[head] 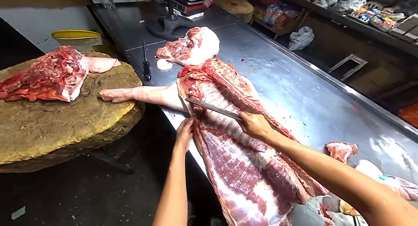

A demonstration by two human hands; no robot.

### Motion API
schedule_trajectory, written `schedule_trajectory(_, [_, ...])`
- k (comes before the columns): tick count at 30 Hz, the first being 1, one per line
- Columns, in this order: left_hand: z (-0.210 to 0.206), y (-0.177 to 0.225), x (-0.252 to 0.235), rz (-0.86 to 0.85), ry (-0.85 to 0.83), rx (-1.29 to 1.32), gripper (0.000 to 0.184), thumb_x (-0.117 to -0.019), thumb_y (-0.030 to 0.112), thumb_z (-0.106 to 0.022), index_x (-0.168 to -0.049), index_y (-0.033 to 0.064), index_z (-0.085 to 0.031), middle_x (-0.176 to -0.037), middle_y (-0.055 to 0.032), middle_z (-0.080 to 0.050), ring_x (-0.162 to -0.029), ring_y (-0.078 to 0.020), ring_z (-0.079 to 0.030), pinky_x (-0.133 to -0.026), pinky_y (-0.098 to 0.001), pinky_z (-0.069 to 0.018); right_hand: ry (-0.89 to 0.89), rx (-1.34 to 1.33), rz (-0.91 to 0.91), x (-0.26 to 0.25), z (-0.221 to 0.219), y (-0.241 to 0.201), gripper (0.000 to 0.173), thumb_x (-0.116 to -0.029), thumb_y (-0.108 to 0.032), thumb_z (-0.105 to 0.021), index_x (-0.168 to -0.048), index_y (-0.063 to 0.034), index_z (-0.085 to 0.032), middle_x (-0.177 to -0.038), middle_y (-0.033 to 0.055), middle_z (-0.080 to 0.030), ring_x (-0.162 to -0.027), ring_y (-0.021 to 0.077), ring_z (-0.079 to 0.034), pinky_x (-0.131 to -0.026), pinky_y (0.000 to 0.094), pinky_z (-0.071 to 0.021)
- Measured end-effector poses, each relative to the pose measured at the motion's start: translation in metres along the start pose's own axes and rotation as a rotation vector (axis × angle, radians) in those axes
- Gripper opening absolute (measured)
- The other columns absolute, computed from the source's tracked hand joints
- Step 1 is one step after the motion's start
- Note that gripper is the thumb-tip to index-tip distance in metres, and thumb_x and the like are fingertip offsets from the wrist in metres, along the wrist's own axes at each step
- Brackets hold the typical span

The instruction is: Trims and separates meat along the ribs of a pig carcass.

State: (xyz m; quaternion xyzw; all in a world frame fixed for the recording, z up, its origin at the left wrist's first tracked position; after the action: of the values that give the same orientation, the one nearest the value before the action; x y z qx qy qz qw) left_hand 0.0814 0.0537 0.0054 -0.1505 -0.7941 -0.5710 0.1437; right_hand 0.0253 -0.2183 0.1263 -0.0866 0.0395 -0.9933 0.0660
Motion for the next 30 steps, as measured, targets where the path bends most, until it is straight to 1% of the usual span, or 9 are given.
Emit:
schedule_trajectory(2, [-0.005, 0.005, -0.001, -0.019, 0.003, -0.134, 0.058, -0.1011, 0.03, -0.064, -0.147, 0.0001, -0.045, -0.127, -0.0216, -0.065, -0.107, -0.0273, -0.068, -0.09, -0.0448, -0.0572, -0.019, 0.011, -0.01, -0.004, 0.001, 0.006, 0.041, -0.1065, -0.036, -0.04, -0.113, -0.0033, -0.063, -0.101, 0.0198, -0.07, -0.091, 0.0404, -0.071, -0.075, 0.0586, -0.0539])
schedule_trajectory(6, [-0.035, 0.017, -0.004, -0.059, 0.016, -0.406, 0.087, -0.0878, 0.038, -0.081, -0.153, 0.0007, -0.037, -0.133, -0.0232, -0.061, -0.121, -0.0292, -0.063, -0.104, -0.0478, -0.0514, -0.074, 0.036, -0.07, -0.01, 0.002, 0.028, 0.039, -0.1057, -0.035, -0.042, -0.121, -0.0046, -0.061, -0.106, 0.0215, -0.07, -0.096, 0.043, -0.07, -0.079, 0.0621, -0.0533])
schedule_trajectory(8, [-0.045, 0.013, -0.009, -0.034, 0.052, -0.501, 0.098, -0.082, 0.033, -0.086, -0.155, -0.0009, -0.031, -0.139, -0.0248, -0.057, -0.129, -0.0316, -0.058, -0.109, -0.0495, -0.0477, -0.156, 0.068, -0.145, -0.012, 0.006, 0.034, 0.038, -0.1061, -0.034, -0.042, -0.125, -0.0052, -0.059, -0.109, 0.0225, -0.069, -0.101, 0.0442, -0.069, -0.082, 0.0629, -0.0525])
schedule_trajectory(9, [-0.046, 0.009, -0.011, -0.026, 0.074, -0.526, 0.099, -0.0795, 0.031, -0.088, -0.154, -0.0013, -0.032, -0.139, -0.0251, -0.057, -0.129, -0.0323, -0.057, -0.109, -0.0502, -0.0474, -0.186, 0.08, -0.177, -0.011, 0.007, 0.037, 0.038, -0.1064, -0.033, -0.042, -0.125, -0.0047, -0.059, -0.108, 0.0232, -0.069, -0.102, 0.0449, -0.068, -0.083, 0.0631, -0.0519])
schedule_trajectory(12, [-0.042, 0.002, -0.018, -0.034, 0.077, -0.546, 0.097, -0.0747, 0.027, -0.091, -0.15, -0.0008, -0.037, -0.134, -0.0242, -0.06, -0.125, -0.0314, -0.06, -0.106, -0.0499, -0.0497, -0.223, 0.102, -0.234, 0.0, 0.01, 0.046, 0.037, -0.1069, -0.032, -0.041, -0.124, -0.0032, -0.058, -0.107, 0.0234, -0.069, -0.104, 0.0443, -0.068, -0.083, 0.0619, -0.052])
schedule_trajectory(17, [-0.038, 0.002, -0.018, -0.028, 0.039, -0.497, 0.095, -0.0731, 0.021, -0.093, -0.148, 0.0002, -0.039, -0.132, -0.023, -0.061, -0.12, -0.029, -0.063, -0.103, -0.0475, -0.0525, -0.184, 0.099, -0.246, 0.016, 0.015, 0.043, 0.038, -0.1079, -0.032, -0.039, -0.122, -0.0037, -0.059, -0.104, 0.0224, -0.069, -0.099, 0.0429, -0.069, -0.08, 0.0604, -0.053])
schedule_trajectory(21, [-0.035, 0.0, -0.017, -0.037, 0.051, -0.495, 0.092, -0.0738, 0.023, -0.092, -0.147, 0.0015, -0.041, -0.13, -0.0229, -0.061, -0.118, -0.0294, -0.063, -0.1, -0.0478, -0.0534, -0.237, 0.087, -0.356, 0.014, 0.023, 0.039, 0.033, -0.1053, -0.026, -0.043, -0.125, -0.0037, -0.058, -0.107, 0.0233, -0.069, -0.105, 0.0435, -0.068, -0.083, 0.0609, -0.0526])
schedule_trajectory(25, [-0.03, -0.002, -0.014, -0.044, 0.048, -0.486, 0.092, -0.0741, 0.025, -0.092, -0.148, 0.0021, -0.041, -0.132, -0.0235, -0.06, -0.119, -0.03, -0.062, -0.101, -0.0483, -0.0525, -0.274, 0.104, -0.376, 0.012, 0.028, 0.039, 0.035, -0.1065, -0.028, -0.042, -0.126, -0.0044, -0.058, -0.109, 0.0228, -0.07, -0.107, 0.0429, -0.068, -0.085, 0.0605, -0.0524])
schedule_trajectory(30, [-0.026, -0.001, -0.008, -0.03, 0.083, -0.525, 0.081, -0.0751, 0.026, -0.092, -0.138, -0.0004, -0.047, -0.12, -0.0247, -0.064, -0.11, -0.0328, -0.065, -0.096, -0.052, -0.0545, -0.319, 0.1, -0.398, 0.009, 0.03, 0.038, 0.035, -0.1041, -0.027, -0.048, -0.131, -0.006, -0.057, -0.114, 0.0238, -0.069, -0.111, 0.0441, -0.067, -0.088, 0.0627, -0.0516])
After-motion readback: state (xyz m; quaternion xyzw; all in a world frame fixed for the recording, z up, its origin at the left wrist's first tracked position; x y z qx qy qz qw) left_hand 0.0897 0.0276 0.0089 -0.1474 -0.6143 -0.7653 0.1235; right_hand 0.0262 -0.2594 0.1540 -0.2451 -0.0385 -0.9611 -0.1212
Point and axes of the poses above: each hand's wrist, its own x-axis away from the middle knuckle, its own z-axis out of the back of the hand, y = z × x, the point moved 3 cm from there along -x, towards the middle knuckle
